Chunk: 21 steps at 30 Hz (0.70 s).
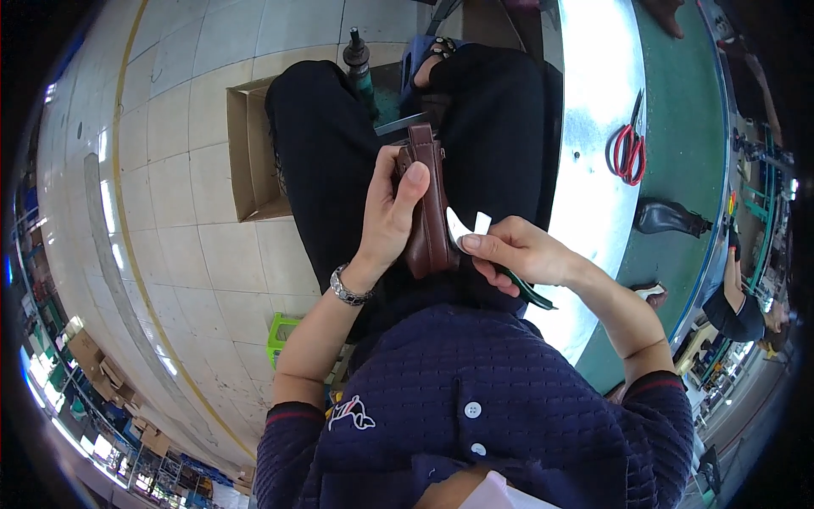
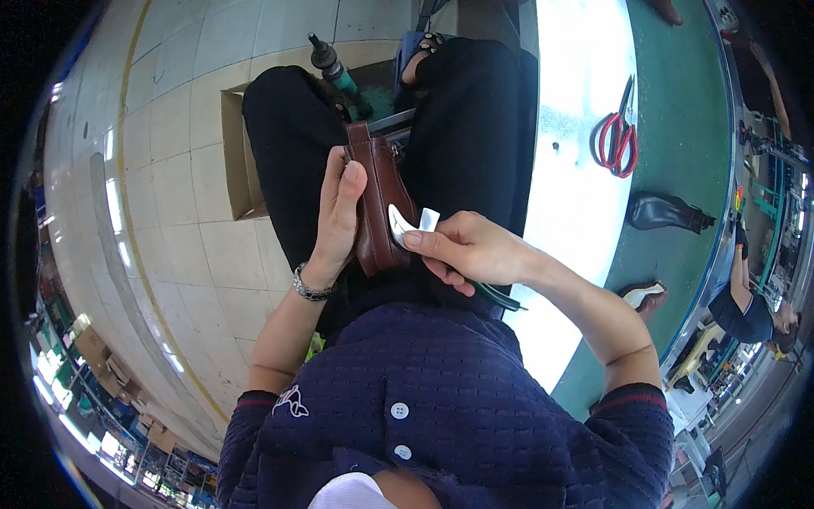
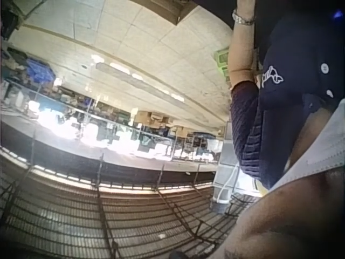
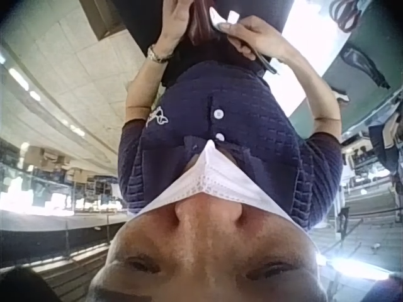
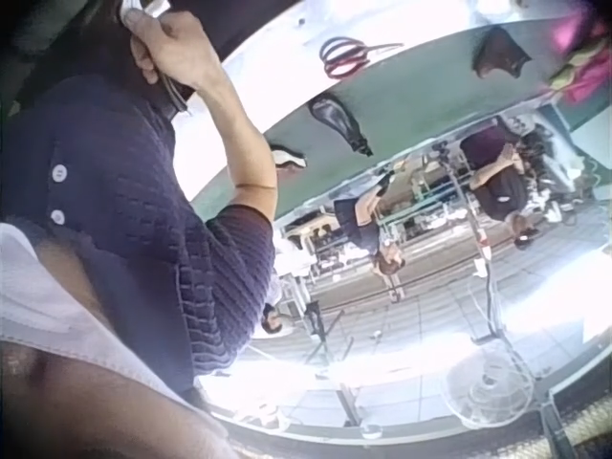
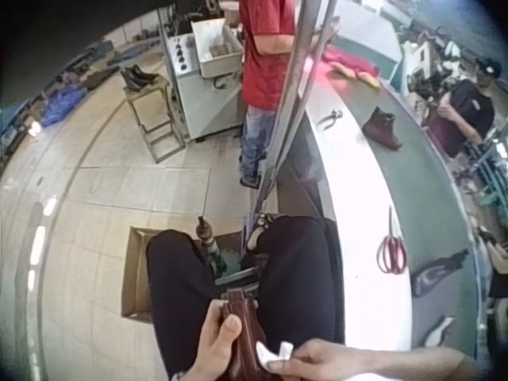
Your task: Applying glue and trimming materials during shoe manufacturing.
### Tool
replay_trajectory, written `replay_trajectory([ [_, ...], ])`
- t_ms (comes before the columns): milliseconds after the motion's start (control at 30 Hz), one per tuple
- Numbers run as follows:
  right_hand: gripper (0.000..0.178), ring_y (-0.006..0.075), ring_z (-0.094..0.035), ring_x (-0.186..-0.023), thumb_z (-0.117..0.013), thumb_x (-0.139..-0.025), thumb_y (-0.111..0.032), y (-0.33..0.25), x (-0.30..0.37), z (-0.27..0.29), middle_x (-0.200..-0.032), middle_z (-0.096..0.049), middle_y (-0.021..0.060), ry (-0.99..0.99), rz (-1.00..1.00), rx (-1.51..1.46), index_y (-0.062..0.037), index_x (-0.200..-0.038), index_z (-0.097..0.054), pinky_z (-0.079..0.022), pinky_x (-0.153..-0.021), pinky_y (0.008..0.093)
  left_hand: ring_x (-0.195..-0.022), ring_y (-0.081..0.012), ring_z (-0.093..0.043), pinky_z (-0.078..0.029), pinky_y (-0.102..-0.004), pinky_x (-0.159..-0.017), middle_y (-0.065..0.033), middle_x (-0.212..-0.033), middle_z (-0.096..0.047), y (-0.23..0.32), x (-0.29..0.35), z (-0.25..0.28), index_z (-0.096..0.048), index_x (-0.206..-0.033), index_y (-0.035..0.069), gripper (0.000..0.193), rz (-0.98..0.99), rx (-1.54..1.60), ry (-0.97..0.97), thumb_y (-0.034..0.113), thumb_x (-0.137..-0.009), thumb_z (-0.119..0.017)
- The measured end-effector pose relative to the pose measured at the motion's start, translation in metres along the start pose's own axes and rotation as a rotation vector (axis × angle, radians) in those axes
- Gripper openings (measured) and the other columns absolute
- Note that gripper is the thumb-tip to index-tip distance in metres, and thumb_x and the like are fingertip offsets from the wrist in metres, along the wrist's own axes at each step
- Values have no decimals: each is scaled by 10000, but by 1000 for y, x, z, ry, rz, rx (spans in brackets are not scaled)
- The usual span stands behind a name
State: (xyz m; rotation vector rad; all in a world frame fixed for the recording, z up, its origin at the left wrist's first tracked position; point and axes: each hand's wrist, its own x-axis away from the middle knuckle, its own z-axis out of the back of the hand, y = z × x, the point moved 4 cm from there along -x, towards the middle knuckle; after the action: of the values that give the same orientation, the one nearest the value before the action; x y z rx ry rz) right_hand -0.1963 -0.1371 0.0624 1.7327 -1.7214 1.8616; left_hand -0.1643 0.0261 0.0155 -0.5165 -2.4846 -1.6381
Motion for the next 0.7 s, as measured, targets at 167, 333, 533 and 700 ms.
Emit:
replay_trajectory([
  [167, 621, 119, -547, -397, -417, -989, -499, -9, -1, 6, -466, -525, 10, -81, 0, 209, -70, -562, -554, -443, -431, 229, -713, -40, -459, -410, -195, -655, 22, -843, -499, -3, 7, -1, -504, -1058, 65, 369, -26, -39, 48, 413, -952, -566],
  [333, 617, 125, -574, -410, -403, -997, -485, -41, 6, 8, -470, -555, 22, 20, -5, 689, -70, -574, -577, -464, -458, 234, -726, -36, -442, -401, -193, -665, 28, -845, -485, -2, 4, -2, -506, -1056, 65, 364, -36, -51, 71, 410, -954, -564],
  [533, 612, 114, -565, -411, -408, -992, -495, -26, 3, 5, -462, -537, 20, 71, -83, 494, -65, -596, -587, -459, -457, 229, -769, -38, -458, -407, -199, -699, 22, -875, -504, -1, 0, 5, -510, -1060, 65, 380, -15, 8, 48, 425, -953, -561],
  [700, 638, 96, -532, -401, -406, -995, -498, -11, -7, 5, -450, -502, 2, 32, -41, 66, -67, -538, -518, -450, -469, 229, -764, -41, -472, -416, -200, -686, 13, -882, -520, 0, 0, 5, -501, -1053, 67, 385, -34, -31, 20, 436, -955, -551],
])
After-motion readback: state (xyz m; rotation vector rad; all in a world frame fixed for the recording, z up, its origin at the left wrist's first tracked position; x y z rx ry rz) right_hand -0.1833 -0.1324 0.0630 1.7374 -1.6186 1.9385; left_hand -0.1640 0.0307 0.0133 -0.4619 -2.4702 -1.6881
